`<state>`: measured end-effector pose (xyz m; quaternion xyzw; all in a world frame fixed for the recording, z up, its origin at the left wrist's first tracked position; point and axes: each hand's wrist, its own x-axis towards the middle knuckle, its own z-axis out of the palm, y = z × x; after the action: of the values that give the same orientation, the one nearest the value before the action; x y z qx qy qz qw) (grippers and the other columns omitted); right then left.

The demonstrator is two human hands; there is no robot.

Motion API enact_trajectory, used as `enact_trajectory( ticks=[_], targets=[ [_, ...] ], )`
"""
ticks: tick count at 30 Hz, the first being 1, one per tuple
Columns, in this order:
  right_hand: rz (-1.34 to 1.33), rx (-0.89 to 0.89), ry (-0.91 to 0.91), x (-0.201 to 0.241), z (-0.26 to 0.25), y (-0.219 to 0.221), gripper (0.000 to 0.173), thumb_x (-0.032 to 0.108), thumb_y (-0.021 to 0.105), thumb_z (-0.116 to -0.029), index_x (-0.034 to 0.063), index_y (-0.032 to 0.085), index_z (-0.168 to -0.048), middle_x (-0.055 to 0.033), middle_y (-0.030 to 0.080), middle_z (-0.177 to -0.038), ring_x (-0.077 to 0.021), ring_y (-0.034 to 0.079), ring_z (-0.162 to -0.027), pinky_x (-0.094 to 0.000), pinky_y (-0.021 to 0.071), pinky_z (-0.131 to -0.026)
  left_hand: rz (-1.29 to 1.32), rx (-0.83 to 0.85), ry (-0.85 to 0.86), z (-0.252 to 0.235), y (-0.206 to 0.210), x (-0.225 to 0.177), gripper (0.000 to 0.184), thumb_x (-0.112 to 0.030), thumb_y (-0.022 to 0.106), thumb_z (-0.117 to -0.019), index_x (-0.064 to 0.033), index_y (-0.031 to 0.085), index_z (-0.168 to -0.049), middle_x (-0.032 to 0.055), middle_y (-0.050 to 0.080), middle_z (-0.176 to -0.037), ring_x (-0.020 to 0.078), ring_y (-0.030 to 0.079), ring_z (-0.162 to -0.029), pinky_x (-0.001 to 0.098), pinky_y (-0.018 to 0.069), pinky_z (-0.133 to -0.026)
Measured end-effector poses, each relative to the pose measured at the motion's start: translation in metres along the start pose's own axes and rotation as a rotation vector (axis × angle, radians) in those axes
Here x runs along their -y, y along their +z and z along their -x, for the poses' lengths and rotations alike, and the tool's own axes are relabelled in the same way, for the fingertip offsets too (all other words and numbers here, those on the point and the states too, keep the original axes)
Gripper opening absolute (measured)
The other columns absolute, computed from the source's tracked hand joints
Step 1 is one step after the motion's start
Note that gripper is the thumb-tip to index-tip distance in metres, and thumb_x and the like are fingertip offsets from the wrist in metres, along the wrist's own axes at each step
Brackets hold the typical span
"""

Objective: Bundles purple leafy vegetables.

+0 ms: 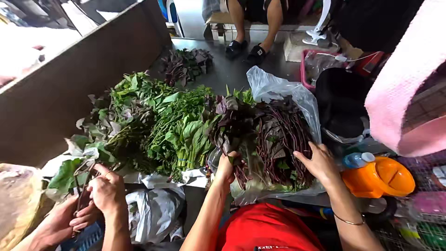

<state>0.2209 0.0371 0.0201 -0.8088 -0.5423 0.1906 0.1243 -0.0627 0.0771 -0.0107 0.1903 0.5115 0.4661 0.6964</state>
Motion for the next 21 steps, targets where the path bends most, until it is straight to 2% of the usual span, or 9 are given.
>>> enact_trajectory(
  ticks=[3,5,8,9,12,15,19,21],
  targets=[
    [0.028,0.088,0.136,-0.011,-0.011,0.019,0.096,0.057,0.071,-0.0902,-0.0053,0.036,-0.155,-0.0336,0.045,-0.149,-0.0487,0.045,-0.138,-0.0637,0.0355,-0.113,-0.095,-0.012,0.087,0.01,0.003,-0.013,0.012,-0.001,0.048,-0.1009,-0.0002,0.049,-0.113,0.0068,0.06,-0.071,0.0148,0.061,-0.054,0.0302,0.057,-0.052],
    [0.04,0.07,0.172,-0.003,-0.016,0.028,0.102,0.06,0.072,-0.0866,-0.0055,0.035,-0.155,-0.0325,0.044,-0.151,-0.0472,0.044,-0.14,-0.0624,0.0359,-0.113,-0.14,-0.04,0.142,0.013,0.004,-0.022,0.012,0.0,0.05,-0.0997,0.0004,0.05,-0.111,0.006,0.059,-0.068,0.0137,0.06,-0.051,0.0292,0.0564,-0.05],
    [0.076,0.024,0.169,0.005,-0.021,0.038,0.117,0.061,0.084,-0.0734,-0.0081,0.034,-0.154,-0.0336,0.042,-0.151,-0.0482,0.043,-0.139,-0.0608,0.0357,-0.114,-0.166,-0.04,0.231,0.016,0.002,-0.035,0.013,-0.001,0.049,-0.0994,0.0002,0.051,-0.112,0.0057,0.06,-0.066,0.0138,0.06,-0.051,0.0287,0.0559,-0.05],
    [0.081,0.024,0.159,0.002,-0.022,0.038,0.115,0.059,0.086,-0.0717,-0.0085,0.036,-0.152,-0.0333,0.043,-0.15,-0.0478,0.044,-0.138,-0.0607,0.0366,-0.113,-0.167,-0.038,0.251,0.017,0.001,-0.039,0.012,-0.001,0.048,-0.0999,-0.0004,0.051,-0.111,0.0055,0.06,-0.065,0.0139,0.061,-0.051,0.0288,0.0562,-0.05],
    [-0.028,0.056,0.133,-0.018,-0.028,0.018,0.089,0.043,0.084,-0.0799,-0.0092,0.049,-0.143,-0.0336,0.05,-0.142,-0.0484,0.049,-0.133,-0.0644,0.0394,-0.11,-0.165,-0.048,0.324,0.025,-0.005,-0.058,0.009,0.0,0.048,-0.0997,-0.0022,0.052,-0.107,0.005,0.061,-0.063,0.0138,0.06,-0.049,0.0283,0.0561,-0.049],
    [-0.243,0.077,0.117,-0.041,-0.04,0.005,0.07,0.033,0.078,-0.0881,-0.0085,0.054,-0.138,-0.0338,0.058,-0.132,-0.0469,0.055,-0.127,-0.0661,0.041,-0.106,-0.206,-0.093,0.397,0.034,-0.019,-0.075,0.015,-0.001,0.051,-0.0972,-0.0048,0.052,-0.112,0.004,0.061,-0.065,0.0127,0.059,-0.049,0.0279,0.0549,-0.048],
    [-0.622,-0.008,0.147,-0.055,-0.044,-0.007,0.043,0.019,0.07,-0.0925,-0.0062,0.062,-0.126,-0.0242,0.064,-0.122,-0.031,0.061,-0.114,-0.0531,0.049,-0.098,-0.258,-0.185,0.469,0.042,-0.035,-0.087,0.023,-0.003,0.056,-0.0939,-0.0071,0.052,-0.117,0.0025,0.062,-0.068,0.0115,0.059,-0.049,0.0275,0.0543,-0.047],
    [-0.686,-0.082,0.148,-0.049,-0.036,-0.02,0.041,0.017,0.067,-0.0931,-0.007,0.061,-0.125,-0.0222,0.063,-0.124,-0.0268,0.059,-0.114,-0.0485,0.048,-0.099,-0.234,-0.213,0.476,0.047,-0.038,-0.09,0.026,-0.002,0.055,-0.0942,-0.007,0.052,-0.119,0.0031,0.062,-0.069,0.012,0.059,-0.049,0.0275,0.0543,-0.046]
  ],
)
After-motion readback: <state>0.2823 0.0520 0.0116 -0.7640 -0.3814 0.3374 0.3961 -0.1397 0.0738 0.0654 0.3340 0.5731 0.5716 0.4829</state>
